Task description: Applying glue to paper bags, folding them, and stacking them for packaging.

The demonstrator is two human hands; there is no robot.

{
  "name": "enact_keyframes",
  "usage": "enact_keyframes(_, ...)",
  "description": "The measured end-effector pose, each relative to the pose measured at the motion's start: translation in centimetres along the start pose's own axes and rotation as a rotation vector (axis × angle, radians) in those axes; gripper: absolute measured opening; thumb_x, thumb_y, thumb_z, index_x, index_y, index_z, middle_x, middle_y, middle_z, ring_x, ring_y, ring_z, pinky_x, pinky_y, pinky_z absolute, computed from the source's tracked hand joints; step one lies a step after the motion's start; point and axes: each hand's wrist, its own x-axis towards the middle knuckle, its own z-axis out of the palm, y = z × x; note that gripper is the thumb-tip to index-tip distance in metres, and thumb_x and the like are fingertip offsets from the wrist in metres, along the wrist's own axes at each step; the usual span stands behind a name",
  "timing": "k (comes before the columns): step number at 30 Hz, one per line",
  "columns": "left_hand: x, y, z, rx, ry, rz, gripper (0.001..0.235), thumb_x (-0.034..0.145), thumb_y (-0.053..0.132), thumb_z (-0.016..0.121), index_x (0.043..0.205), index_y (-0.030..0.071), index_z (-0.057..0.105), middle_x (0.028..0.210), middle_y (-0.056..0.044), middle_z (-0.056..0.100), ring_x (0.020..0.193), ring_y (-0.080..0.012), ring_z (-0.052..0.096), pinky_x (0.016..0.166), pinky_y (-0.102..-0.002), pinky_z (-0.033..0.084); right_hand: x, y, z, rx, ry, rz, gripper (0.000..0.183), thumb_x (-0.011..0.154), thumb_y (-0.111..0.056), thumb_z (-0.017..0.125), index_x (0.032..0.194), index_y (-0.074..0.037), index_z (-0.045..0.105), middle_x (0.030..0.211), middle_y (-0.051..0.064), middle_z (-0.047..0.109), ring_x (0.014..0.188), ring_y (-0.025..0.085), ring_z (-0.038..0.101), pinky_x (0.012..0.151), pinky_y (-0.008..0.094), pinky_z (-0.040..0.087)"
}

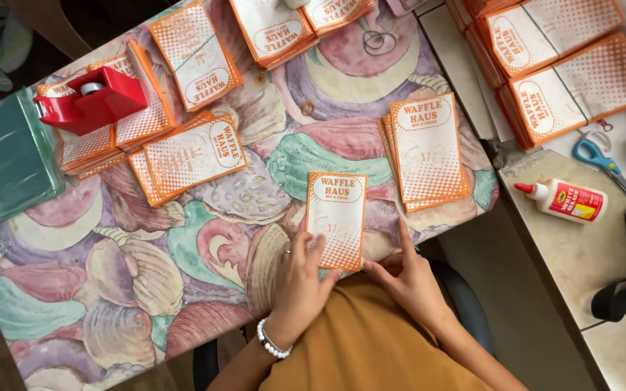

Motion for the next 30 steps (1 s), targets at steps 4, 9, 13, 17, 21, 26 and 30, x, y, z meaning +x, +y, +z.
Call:
enact_keyframes(4, -0.3, 0.0, 0.3, -0.117, -0.131, 0.085, 0.054, 0.085, 0.033, 0.079, 0.128, 0.005, 0.063, 0.135, -0.012, 0.051, 0.121, -0.0335, 0.056, 0.091, -0.049, 0.047, 0.5, 1.1, 1.1, 0.189, 0.124, 0.021, 0.106, 0.078, -0.029, 0.083, 0.165, -0.019, 0.023, 0.069, 0.002, 0.080, 0.063, 0.010, 0.071, 0.072, 0.024, 0.053)
enact_keyframes(9, -0.3, -0.5, 0.0, -0.319, -0.134, 0.062, 0.048, 0.087, 0.029, 0.076, 0.126, 0.003, 0.066, 0.132, -0.011, 0.054, 0.126, -0.0292, 0.056, 0.105, -0.042, 0.047, 0.9, 0.9, 1.4, 0.117, 0.147, -0.097, 0.095, 0.083, -0.035, 0.079, 0.162, -0.019, 0.029, 0.055, 0.000, 0.072, 0.046, 0.008, 0.058, 0.059, 0.024, 0.050)
enact_keyframes(13, -0.5, 0.1, -0.5, -0.493, -0.061, 0.026, 0.033, 0.087, 0.022, 0.077, 0.117, 0.010, 0.073, 0.122, -0.005, 0.066, 0.102, -0.0187, 0.065, 0.086, -0.031, 0.053, 1.5, 0.4, 1.3, -0.124, 0.026, -0.075, 0.101, 0.084, -0.050, 0.073, 0.163, -0.016, 0.021, 0.059, 0.001, 0.073, 0.054, 0.022, 0.068, 0.056, 0.037, 0.048)
enact_keyframes(17, -0.8, -1.2, -0.1, -0.327, 0.189, -0.010, 0.044, 0.091, 0.019, 0.069, 0.132, 0.006, 0.063, 0.144, -0.015, 0.057, 0.132, -0.0316, 0.057, 0.110, -0.044, 0.047, 2.6, 3.0, 3.1, -0.344, 0.481, -0.454, 0.059, 0.091, -0.044, 0.074, 0.139, -0.012, 0.061, 0.069, -0.002, 0.060, 0.061, 0.023, 0.062, 0.050, 0.042, 0.048)
enact_keyframes(21, -2.0, -1.2, 1.2, -0.257, -0.087, 0.052, 0.078, 0.096, 0.034, 0.069, 0.157, 0.007, 0.029, 0.169, -0.025, 0.007, 0.155, -0.0489, 0.012, 0.121, -0.058, 0.023, 3.5, -0.2, 2.4, -0.326, 0.433, -0.635, 0.059, 0.094, -0.037, 0.074, 0.133, 0.002, 0.055, 0.110, 0.019, 0.061, 0.098, 0.037, 0.060, 0.086, 0.045, 0.051)
enact_keyframes(26, -1.9, -0.3, 0.1, -0.574, -0.150, 0.007, 0.084, 0.098, 0.029, 0.067, 0.161, 0.012, 0.015, 0.170, -0.020, -0.012, 0.159, -0.0388, -0.005, 0.126, -0.052, 0.011, 3.6, -1.6, 2.9, -0.007, 0.113, -0.370, 0.087, 0.088, -0.028, 0.078, 0.158, -0.008, 0.032, 0.123, 0.011, 0.051, 0.085, 0.018, 0.061, 0.083, 0.034, 0.056)
enact_keyframes(30, -2.0, -0.5, -0.6, -0.605, -0.098, -0.029, 0.079, 0.096, 0.031, 0.069, 0.159, 0.012, 0.025, 0.171, -0.016, -0.002, 0.159, -0.0334, 0.007, 0.124, -0.049, 0.022, 4.0, -2.4, 3.0, 0.295, 0.053, -0.252, 0.101, 0.079, -0.012, 0.084, 0.162, -0.011, 0.026, 0.111, 0.008, 0.060, 0.062, 0.010, 0.053, 0.062, 0.025, 0.050)
